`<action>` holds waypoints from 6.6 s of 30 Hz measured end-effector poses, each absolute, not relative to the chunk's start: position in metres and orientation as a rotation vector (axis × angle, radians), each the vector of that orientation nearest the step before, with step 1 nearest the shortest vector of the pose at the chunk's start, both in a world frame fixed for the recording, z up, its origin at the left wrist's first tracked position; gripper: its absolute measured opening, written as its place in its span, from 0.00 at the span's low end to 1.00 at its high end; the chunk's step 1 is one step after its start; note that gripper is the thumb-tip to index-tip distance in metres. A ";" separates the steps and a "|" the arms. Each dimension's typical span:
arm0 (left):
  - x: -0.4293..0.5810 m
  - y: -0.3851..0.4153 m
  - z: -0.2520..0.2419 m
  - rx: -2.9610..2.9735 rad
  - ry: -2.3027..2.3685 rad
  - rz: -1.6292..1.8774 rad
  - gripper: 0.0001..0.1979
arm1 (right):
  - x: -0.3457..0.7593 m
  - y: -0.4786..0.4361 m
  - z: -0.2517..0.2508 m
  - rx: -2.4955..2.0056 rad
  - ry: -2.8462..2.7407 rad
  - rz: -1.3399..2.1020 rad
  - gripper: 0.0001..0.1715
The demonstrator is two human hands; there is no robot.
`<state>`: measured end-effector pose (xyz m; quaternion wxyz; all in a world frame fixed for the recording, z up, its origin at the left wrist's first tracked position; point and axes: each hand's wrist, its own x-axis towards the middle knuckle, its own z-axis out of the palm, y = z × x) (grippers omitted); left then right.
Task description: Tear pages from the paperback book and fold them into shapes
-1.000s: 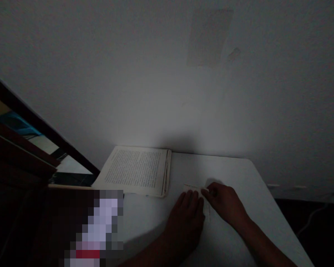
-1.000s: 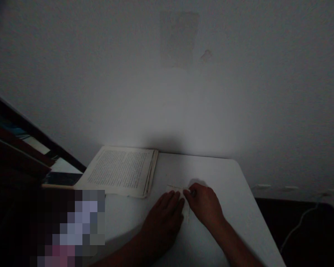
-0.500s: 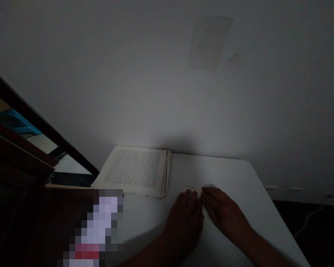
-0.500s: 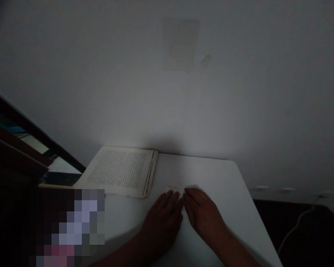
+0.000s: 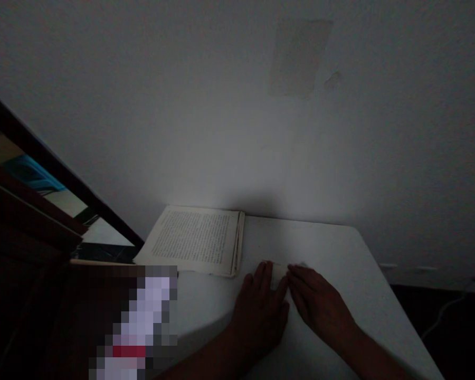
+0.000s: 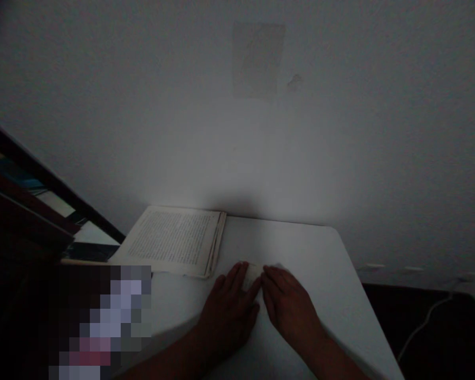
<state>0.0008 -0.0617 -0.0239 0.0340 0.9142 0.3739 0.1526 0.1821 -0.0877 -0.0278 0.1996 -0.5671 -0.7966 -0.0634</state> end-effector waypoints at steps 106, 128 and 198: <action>-0.033 -0.040 0.002 2.835 0.844 0.462 0.03 | 0.139 -0.037 -0.018 -1.706 -2.201 0.090 0.09; -0.005 -0.019 -0.011 2.913 0.741 0.698 0.09 | 0.188 -0.035 0.010 -1.319 -1.708 1.133 0.16; -0.004 -0.017 0.017 1.664 0.881 0.995 0.04 | 0.165 -0.064 0.013 -1.475 -1.293 1.145 0.13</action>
